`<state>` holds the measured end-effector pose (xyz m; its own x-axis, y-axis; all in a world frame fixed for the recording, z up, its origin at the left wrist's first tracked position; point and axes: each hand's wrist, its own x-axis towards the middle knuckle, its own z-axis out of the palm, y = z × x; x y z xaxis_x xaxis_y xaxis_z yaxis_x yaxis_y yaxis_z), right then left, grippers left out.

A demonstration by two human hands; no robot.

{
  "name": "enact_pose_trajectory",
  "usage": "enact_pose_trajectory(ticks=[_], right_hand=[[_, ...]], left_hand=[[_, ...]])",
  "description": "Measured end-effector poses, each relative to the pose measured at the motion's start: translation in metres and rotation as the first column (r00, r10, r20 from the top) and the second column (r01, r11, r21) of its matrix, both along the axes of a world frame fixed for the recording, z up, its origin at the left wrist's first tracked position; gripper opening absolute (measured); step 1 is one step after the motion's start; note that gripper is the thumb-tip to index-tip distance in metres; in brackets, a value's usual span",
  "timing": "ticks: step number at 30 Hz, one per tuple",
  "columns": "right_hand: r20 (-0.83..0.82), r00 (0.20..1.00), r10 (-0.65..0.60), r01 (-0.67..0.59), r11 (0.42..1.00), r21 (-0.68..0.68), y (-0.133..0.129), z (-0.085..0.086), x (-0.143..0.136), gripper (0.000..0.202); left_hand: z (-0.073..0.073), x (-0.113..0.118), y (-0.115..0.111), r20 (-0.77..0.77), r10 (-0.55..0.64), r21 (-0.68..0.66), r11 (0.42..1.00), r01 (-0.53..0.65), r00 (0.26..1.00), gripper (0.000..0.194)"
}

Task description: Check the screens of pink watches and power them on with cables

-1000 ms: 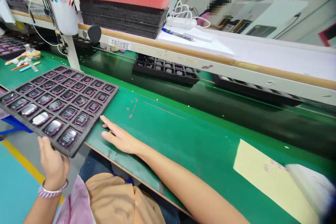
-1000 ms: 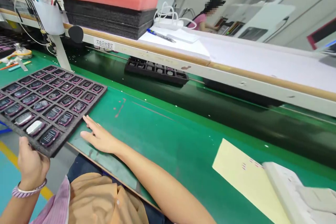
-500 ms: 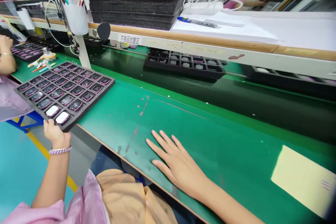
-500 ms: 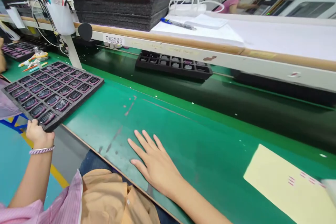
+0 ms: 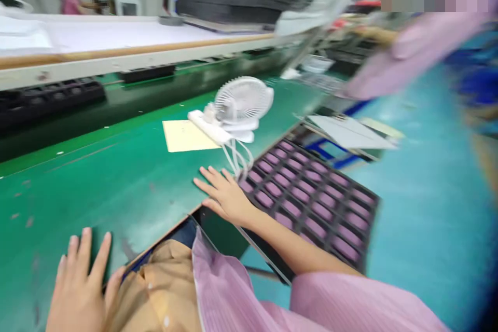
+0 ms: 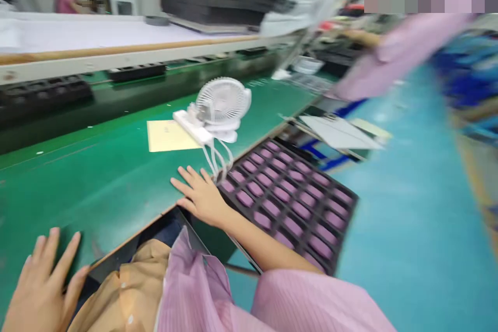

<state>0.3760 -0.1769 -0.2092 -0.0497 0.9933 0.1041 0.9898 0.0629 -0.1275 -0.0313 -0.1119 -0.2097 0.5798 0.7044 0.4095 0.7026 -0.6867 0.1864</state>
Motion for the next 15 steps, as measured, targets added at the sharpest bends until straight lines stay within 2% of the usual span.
enact_pose_trajectory(ticks=[1, 2, 3, 4, 5, 7, 8, 9, 10, 12, 13, 15], right_hand=[[0.009, 0.987, -0.161, 0.161, 0.986, 0.038, -0.019, -0.003, 0.023, 0.052], [0.009, 0.941, -0.338, 0.335, 0.938, 0.092, -0.042, -0.005, 0.045, 0.051], [-0.011, 0.863, -0.505, 0.5, 0.851, 0.16, -0.068, -0.006, 0.065, 0.051], [-0.067, 0.741, -0.668, 0.664, 0.713, 0.226, -0.095, -0.006, 0.085, 0.055], [-0.156, 0.594, -0.79, 0.796, 0.546, 0.262, -0.122, -0.005, 0.102, 0.06], [-0.382, 0.271, -0.884, 0.957, 0.206, 0.203, -0.173, -0.005, 0.13, 0.064], [-0.417, 0.163, -0.894, 0.982, 0.106, 0.158, -0.194, -0.006, 0.14, 0.066], [-0.436, 0.082, -0.896, 0.993, 0.034, 0.117, -0.211, -0.008, 0.147, 0.068], [-0.455, 0.024, -0.89, 0.999, 0.0, 0.051, -0.225, -0.011, 0.152, 0.065], [-0.488, -0.018, -0.873, 0.997, 0.02, -0.072, -0.242, -0.02, 0.156, 0.052], [-0.507, -0.011, -0.862, 0.991, 0.056, -0.118, -0.246, -0.024, 0.157, 0.049], [-0.551, 0.064, -0.832, 0.977, 0.164, -0.134, -0.251, -0.03, 0.162, 0.055]], left_hand=[[-0.004, 0.026, 0.003, -0.048, -0.048, -0.011, 0.999, 0.048, 0.998, 0.088], [-0.007, 0.049, 0.002, -0.076, -0.088, -0.009, 0.996, 0.088, 0.993, 0.091], [-0.01, 0.068, 0.0, -0.095, -0.14, -0.006, 0.99, 0.14, 0.986, 0.093], [-0.012, 0.083, -0.004, -0.113, -0.187, -0.008, 0.982, 0.188, 0.976, 0.093], [-0.014, 0.093, -0.007, -0.124, -0.227, -0.009, 0.974, 0.228, 0.966, 0.092], [-0.018, 0.104, -0.01, -0.133, -0.253, -0.004, 0.967, 0.255, 0.958, 0.091], [-0.019, 0.105, -0.011, -0.133, -0.244, 0.007, 0.969, 0.247, 0.961, 0.091], [-0.022, 0.105, -0.01, -0.131, -0.23, 0.029, 0.971, 0.236, 0.964, 0.09], [-0.024, 0.104, -0.009, -0.133, -0.216, 0.05, 0.973, 0.224, 0.967, 0.088], [-0.028, 0.103, -0.008, -0.154, -0.2, 0.092, 0.972, 0.215, 0.968, 0.085], [-0.03, 0.102, -0.007, -0.166, -0.201, 0.113, 0.969, 0.221, 0.965, 0.083], [-0.032, 0.102, -0.007, -0.191, -0.195, 0.143, 0.964, 0.224, 0.962, 0.082]])
